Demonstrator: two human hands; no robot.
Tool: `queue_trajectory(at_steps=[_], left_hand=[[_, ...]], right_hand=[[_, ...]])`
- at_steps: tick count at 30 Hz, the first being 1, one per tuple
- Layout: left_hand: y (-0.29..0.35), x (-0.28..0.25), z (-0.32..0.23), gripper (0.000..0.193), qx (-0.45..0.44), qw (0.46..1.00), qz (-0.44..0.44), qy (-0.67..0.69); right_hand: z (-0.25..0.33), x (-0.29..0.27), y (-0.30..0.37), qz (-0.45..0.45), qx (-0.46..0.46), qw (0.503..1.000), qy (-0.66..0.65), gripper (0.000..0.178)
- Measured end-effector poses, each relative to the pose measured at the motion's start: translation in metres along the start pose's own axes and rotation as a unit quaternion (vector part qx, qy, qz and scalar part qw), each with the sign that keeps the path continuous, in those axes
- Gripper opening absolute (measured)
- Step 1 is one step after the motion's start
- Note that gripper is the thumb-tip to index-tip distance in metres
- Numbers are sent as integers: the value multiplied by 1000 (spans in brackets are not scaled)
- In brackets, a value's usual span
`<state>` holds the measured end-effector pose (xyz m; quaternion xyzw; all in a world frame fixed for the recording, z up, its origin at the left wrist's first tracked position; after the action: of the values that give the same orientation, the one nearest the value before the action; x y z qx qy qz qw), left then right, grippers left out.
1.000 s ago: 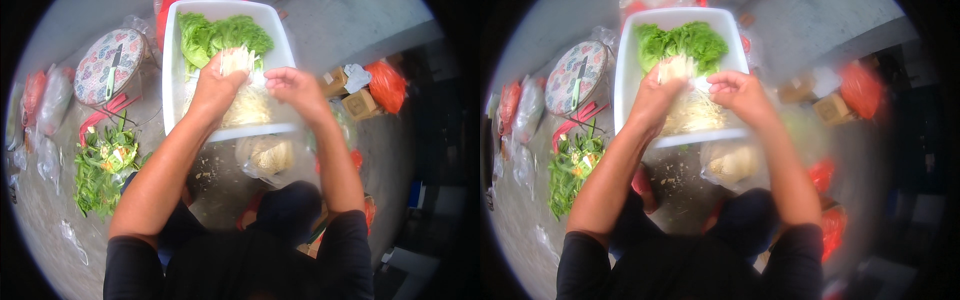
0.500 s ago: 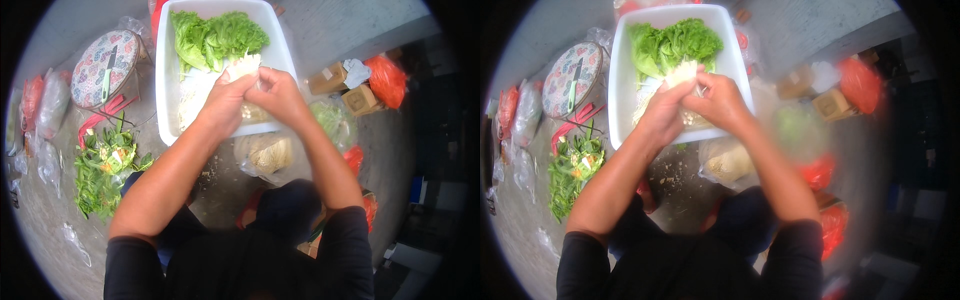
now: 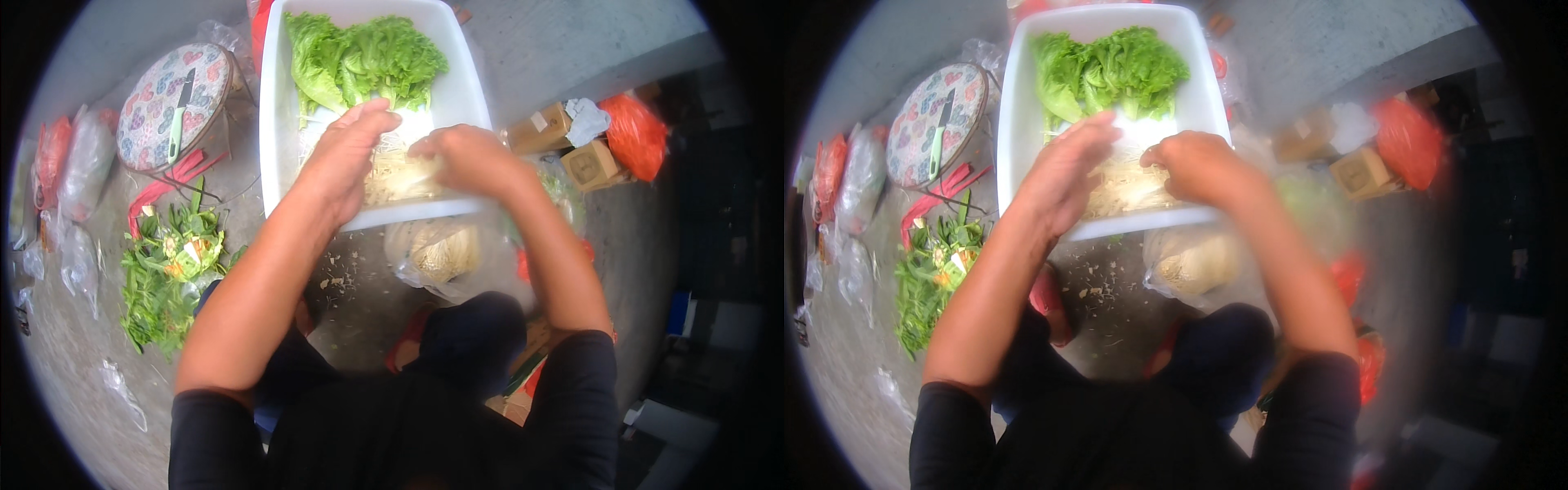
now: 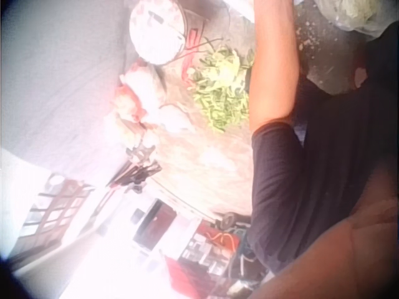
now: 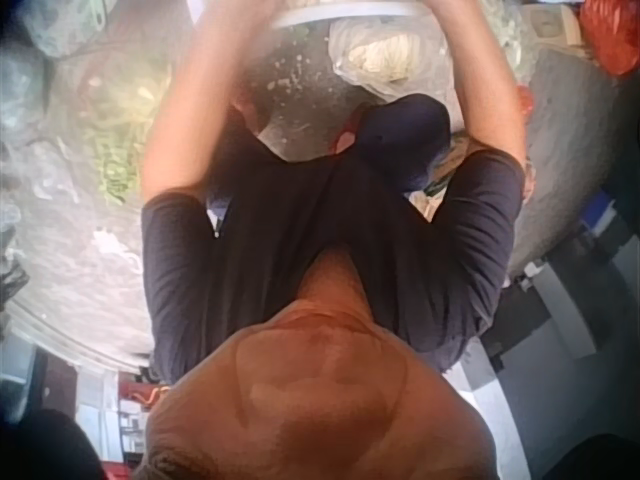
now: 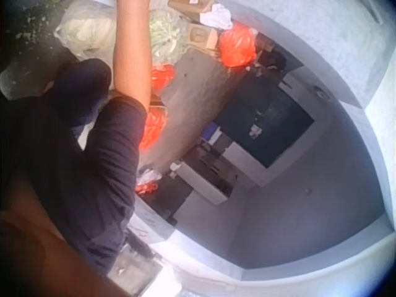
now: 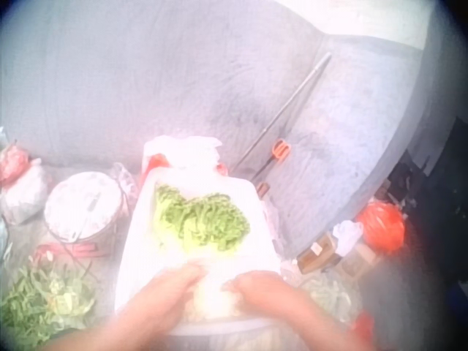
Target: The person sits on the floor and prepares vegetables by hand. They separate enoki mushrooms from a plastic bag, trim the roots with a knife, and place the cleaned mushrooms into a white container alongside lettuce and broccoli.
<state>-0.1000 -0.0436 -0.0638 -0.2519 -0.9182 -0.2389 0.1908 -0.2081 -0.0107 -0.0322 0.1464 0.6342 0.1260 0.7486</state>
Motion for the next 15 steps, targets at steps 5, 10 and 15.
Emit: queue_trajectory(at_steps=[5,10,15], left_hand=[[1,-26,-22,44,59,997,-50,25],[9,-43,-47,37,107,991,-75,34],[14,-53,-60,35,137,986,-83,45]], right_hand=[[-7,19,-11,-36,-14,999,6,31],[-4,18,-22,-5,51,997,58,30],[-4,20,-30,-29,-15,999,21,31]])
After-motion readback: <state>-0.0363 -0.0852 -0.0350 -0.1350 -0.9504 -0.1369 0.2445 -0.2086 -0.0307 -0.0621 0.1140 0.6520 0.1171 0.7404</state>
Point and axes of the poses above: each hand's wrist, its own y-axis away from the middle knuckle, its own x-axis out of the palm, z = x × y, the point moved 10 cm from there along -y, towards the middle knuckle, and after that the axes turned 5 degrees about x, right-handed, at the moved point
